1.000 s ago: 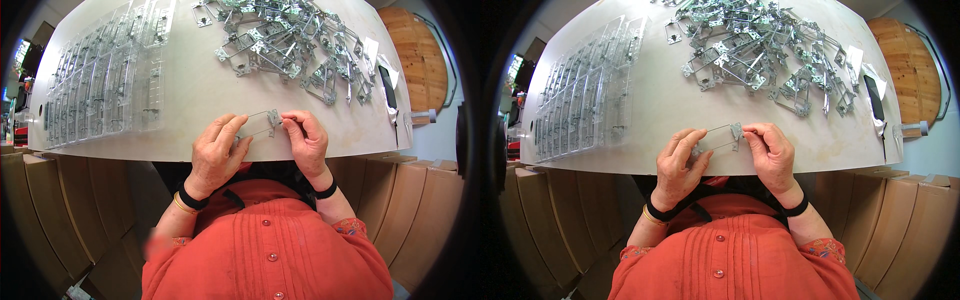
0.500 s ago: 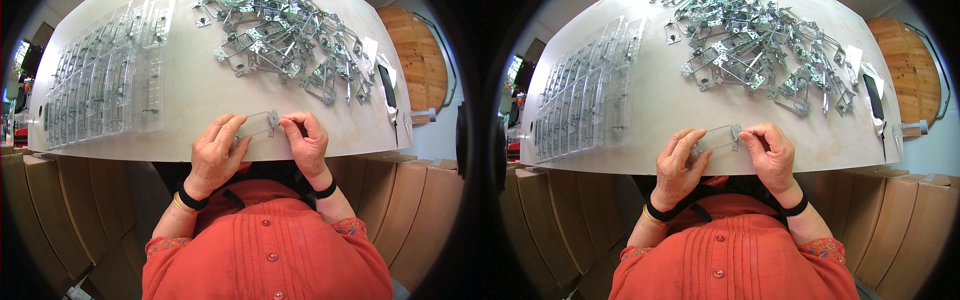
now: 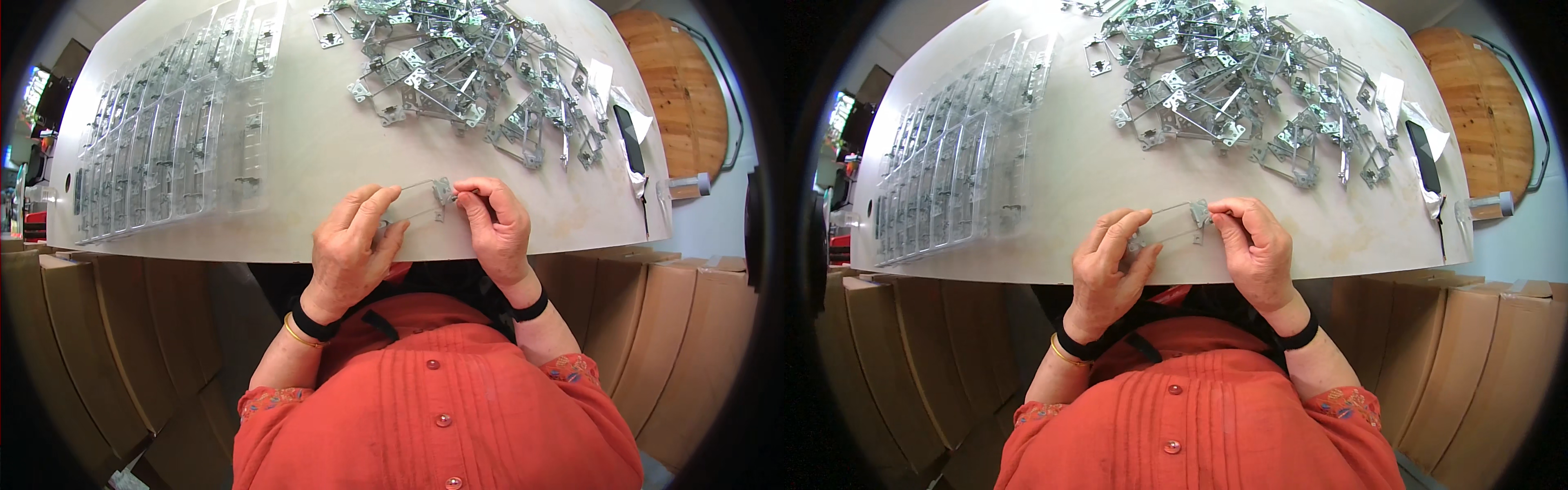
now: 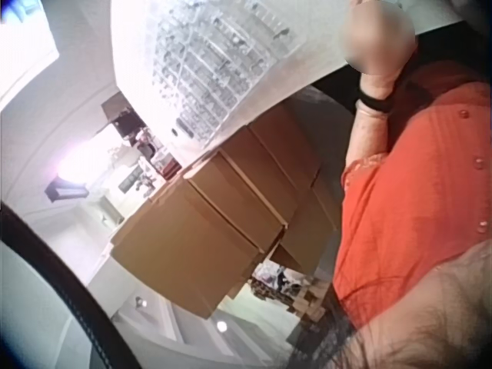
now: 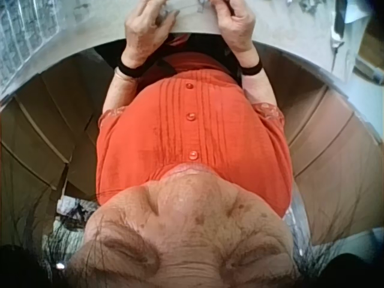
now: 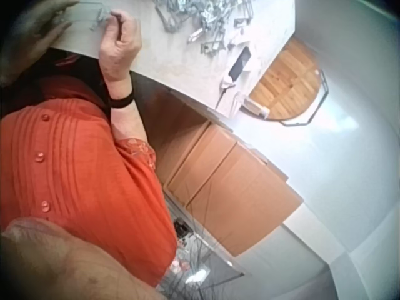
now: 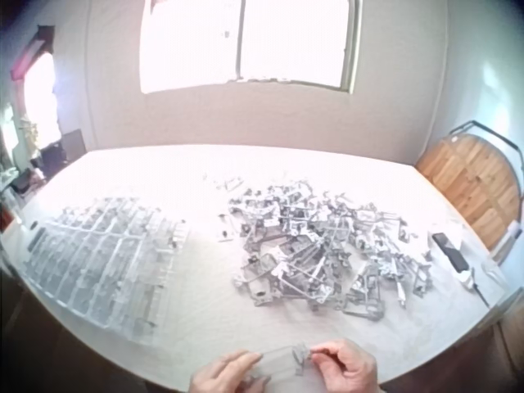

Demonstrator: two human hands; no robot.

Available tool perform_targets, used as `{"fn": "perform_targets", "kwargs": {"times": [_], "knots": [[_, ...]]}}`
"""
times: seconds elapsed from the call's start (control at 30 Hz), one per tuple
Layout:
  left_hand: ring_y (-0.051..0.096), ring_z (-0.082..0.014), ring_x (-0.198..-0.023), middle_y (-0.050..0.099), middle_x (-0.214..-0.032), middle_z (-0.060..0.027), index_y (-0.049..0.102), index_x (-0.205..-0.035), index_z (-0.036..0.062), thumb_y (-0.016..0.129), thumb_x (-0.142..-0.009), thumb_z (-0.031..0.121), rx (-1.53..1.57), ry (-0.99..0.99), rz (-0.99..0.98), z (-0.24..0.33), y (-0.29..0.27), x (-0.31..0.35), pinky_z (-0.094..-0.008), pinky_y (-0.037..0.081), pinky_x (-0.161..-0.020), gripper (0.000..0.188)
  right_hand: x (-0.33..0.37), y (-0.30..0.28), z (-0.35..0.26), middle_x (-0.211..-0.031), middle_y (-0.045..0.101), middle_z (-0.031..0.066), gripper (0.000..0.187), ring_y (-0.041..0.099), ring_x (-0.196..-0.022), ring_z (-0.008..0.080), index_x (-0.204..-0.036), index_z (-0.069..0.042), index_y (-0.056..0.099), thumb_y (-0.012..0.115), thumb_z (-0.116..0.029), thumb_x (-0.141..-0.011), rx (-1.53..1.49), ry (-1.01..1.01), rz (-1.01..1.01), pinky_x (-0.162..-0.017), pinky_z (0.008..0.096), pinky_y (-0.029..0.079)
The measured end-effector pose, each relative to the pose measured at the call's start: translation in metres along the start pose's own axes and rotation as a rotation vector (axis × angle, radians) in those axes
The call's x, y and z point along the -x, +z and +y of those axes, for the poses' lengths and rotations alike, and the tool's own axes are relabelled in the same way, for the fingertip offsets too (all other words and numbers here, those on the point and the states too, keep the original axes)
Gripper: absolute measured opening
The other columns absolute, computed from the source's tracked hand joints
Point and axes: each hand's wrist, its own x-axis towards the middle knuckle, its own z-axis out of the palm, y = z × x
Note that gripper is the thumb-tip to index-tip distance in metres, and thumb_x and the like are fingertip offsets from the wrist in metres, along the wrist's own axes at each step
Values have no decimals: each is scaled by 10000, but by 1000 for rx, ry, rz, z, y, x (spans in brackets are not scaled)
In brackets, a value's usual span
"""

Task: The person assembles small metal hardware components by hand. They pick up a metal bracket and a clear plastic piece, fit them together, and place the assembled unit into a clear plastic tray. The person repeats this process with multiple components from a pile on the table.

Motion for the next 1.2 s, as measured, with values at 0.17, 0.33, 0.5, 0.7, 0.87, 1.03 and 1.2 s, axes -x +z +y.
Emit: {"fn": "perform_targets", "kwargs": {"times": [0.17,0.33,0.5,0.7,0.87,1.03,1.2], "knots": [[611,-160,-609,724,-1179,-135,718,-1269,29,859,-829,15,-6,1,3,1,0,0,-333,551,-625,463,3,0,3,-912,706,27,77,643,-798,103,-1063,-18,706,756,-69,-1035,-39,46,6,-736,250,525],[668,-226,-773,720,-1185,-157,709,-1285,16,842,-840,-12,9,-41,-38,5,-3,0,-347,567,-694,465,5,1,8,-863,657,-30,128,571,-769,43,-1072,-28,676,737,-141,-1072,-157,114,70,-715,214,485],[658,-212,-770,704,-1233,-166,690,-1312,6,817,-855,-35,15,-43,-75,5,-5,-1,-345,557,-680,476,4,2,12,-868,660,-30,142,576,-770,45,-1078,-31,676,728,-163,-1081,-190,104,76,-717,216,486],[629,-181,-704,688,-1275,-172,667,-1337,4,793,-867,-58,-53,-4,-77,8,-8,-9,-327,538,-646,490,5,1,11,-880,671,-31,147,594,-784,45,-1089,-34,684,723,-176,-1086,-196,118,76,-730,220,497],[604,-146,-696,680,-1255,-157,673,-1315,-8,776,-896,-51,-51,-90,-29,12,-7,-11,-315,528,-646,434,5,0,10,-891,676,-30,146,604,-796,45,-1089,-35,685,723,-176,-1086,-220,136,74,-740,221,502],[595,-210,-697,664,-1032,-133,705,-1129,-22,760,-914,-19,64,-103,53,26,-31,-22,-341,533,-682,222,3,1,8,-905,680,-28,153,613,-811,44,-1091,-33,685,725,-181,-1085,-237,151,78,-749,219,505],[459,-192,-636,579,-821,-52,652,-850,50,572,-987,57,835,56,-19,63,-78,-37,-416,472,-740,159,5,-1,10,-930,684,-27,146,619,-827,47,-1111,-41,687,727,-179,-1083,-265,163,77,-762,221,514]]}}
